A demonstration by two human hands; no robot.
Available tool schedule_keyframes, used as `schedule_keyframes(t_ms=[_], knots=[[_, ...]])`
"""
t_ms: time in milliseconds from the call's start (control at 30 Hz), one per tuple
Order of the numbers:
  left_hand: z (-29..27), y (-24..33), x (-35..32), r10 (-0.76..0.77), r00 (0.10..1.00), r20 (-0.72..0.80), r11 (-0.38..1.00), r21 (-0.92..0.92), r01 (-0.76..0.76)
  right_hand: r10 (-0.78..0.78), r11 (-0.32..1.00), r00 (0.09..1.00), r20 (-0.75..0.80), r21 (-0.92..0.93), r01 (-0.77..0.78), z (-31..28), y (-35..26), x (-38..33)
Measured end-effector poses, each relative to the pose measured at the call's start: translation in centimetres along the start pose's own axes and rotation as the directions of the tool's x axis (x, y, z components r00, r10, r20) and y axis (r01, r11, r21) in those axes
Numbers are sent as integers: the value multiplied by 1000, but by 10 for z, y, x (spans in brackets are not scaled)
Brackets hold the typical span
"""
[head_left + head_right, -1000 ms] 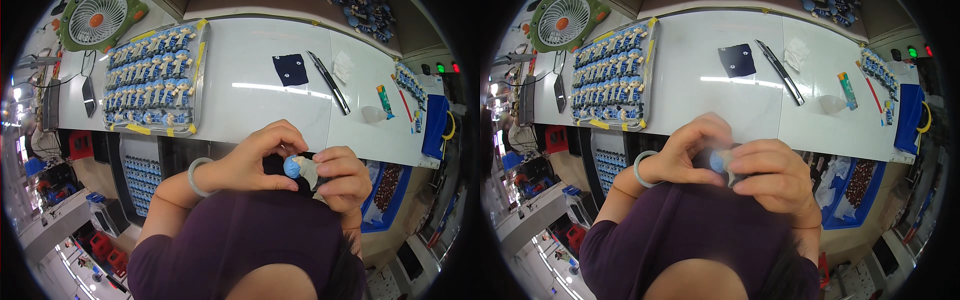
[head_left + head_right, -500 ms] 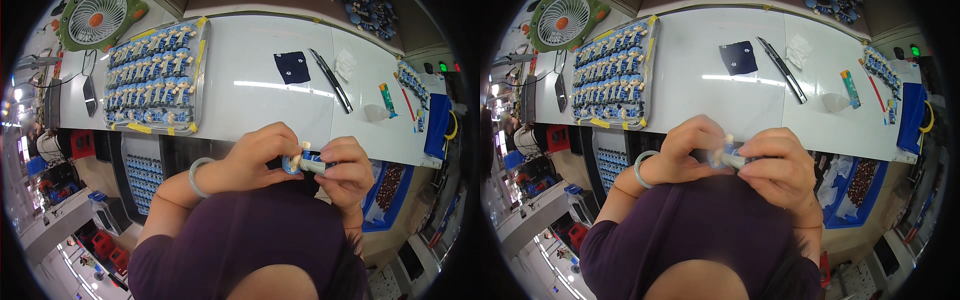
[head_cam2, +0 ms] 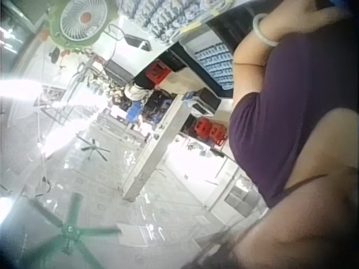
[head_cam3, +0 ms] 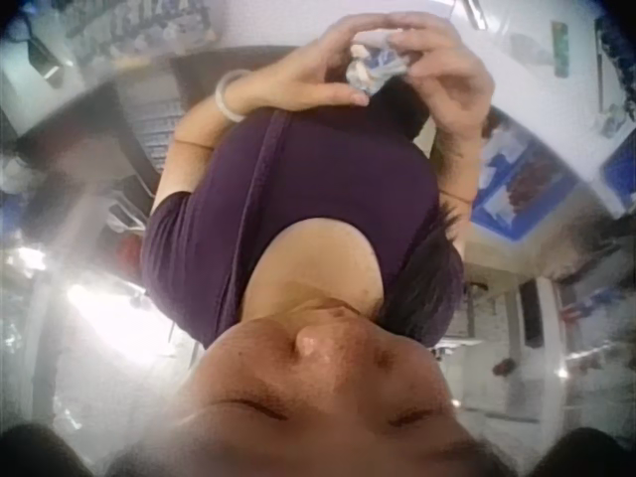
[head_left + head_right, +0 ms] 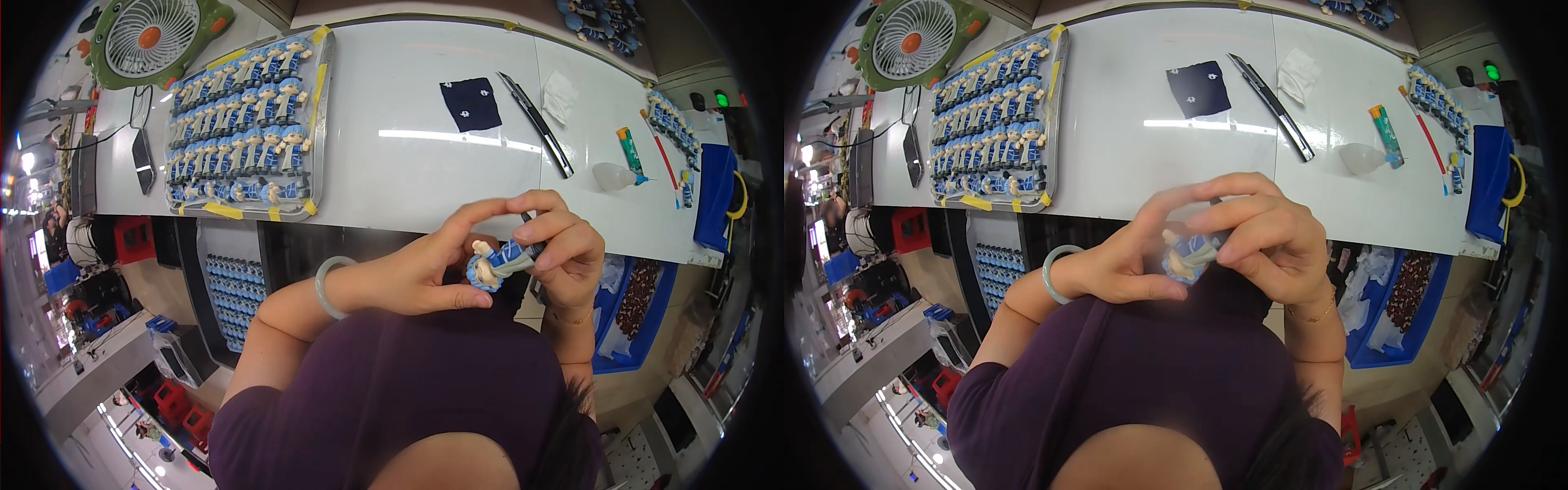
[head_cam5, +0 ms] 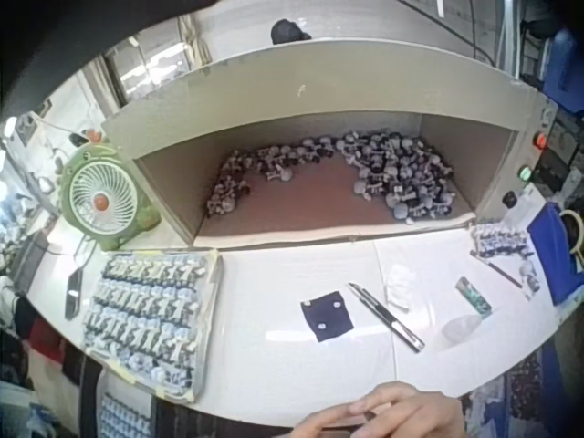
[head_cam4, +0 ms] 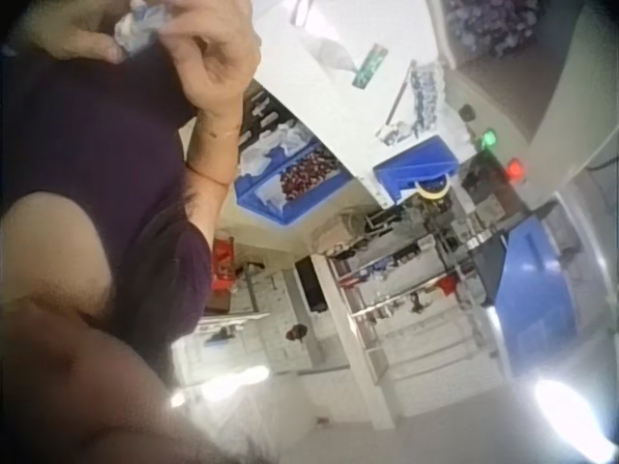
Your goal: The person assembles small anime figurines and applies glue to them using a glue bottle at a manufacturing workstation.
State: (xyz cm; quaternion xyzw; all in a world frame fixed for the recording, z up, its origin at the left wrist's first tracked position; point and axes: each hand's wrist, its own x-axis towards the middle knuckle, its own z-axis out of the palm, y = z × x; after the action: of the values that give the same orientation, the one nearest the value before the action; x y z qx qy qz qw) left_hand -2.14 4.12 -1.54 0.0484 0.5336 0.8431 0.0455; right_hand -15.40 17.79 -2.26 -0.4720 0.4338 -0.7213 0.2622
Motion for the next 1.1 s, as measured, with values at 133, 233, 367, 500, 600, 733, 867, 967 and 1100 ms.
schedule_keyframes(t_ms=[133, 233, 367, 500, 600, 733, 867, 967, 1100], knots=[[-6, 2, -4, 14, 999, 41, 959, 283, -25, -60, 926, 998, -27, -375, 46, 0, -10, -1], [-5, 1, -6, 4, 999, 43, 989, 149, -11, -427, 747, 828, -363, -658, 96, -21, -6, -21], [-5, -3, -4, 67, 997, 38, 997, -32, -66, -358, 772, 582, -730, -582, -255, -56, -2, -32], [-6, -4, -2, 29, 999, 15, 999, -38, -29, -139, 746, 671, -728, -522, -412, -87, 15, -42], [-10, -4, -2, 10, 1000, 17, 992, -127, -7, 12, 712, 758, -652, -527, -464, -91, 21, -38], [-9, -5, -2, 23, 997, -68, 999, -22, -24, 52, 640, 747, -663, -552, -534, -90, 24, -29], [-4, -3, -4, 29, 989, -147, 994, 108, -13, 112, 640, 725, -680, -509, -576, -97, 27, -30], [-3, -2, -5, 81, 986, -147, 958, 284, -36, 41, 774, 794, -607, -483, -409, -84, 19, -33], [-9, -2, -5, 248, 966, -79, 826, 538, -167, 153, 853, 813, -561, -341, -396, -35, -13, -29]])
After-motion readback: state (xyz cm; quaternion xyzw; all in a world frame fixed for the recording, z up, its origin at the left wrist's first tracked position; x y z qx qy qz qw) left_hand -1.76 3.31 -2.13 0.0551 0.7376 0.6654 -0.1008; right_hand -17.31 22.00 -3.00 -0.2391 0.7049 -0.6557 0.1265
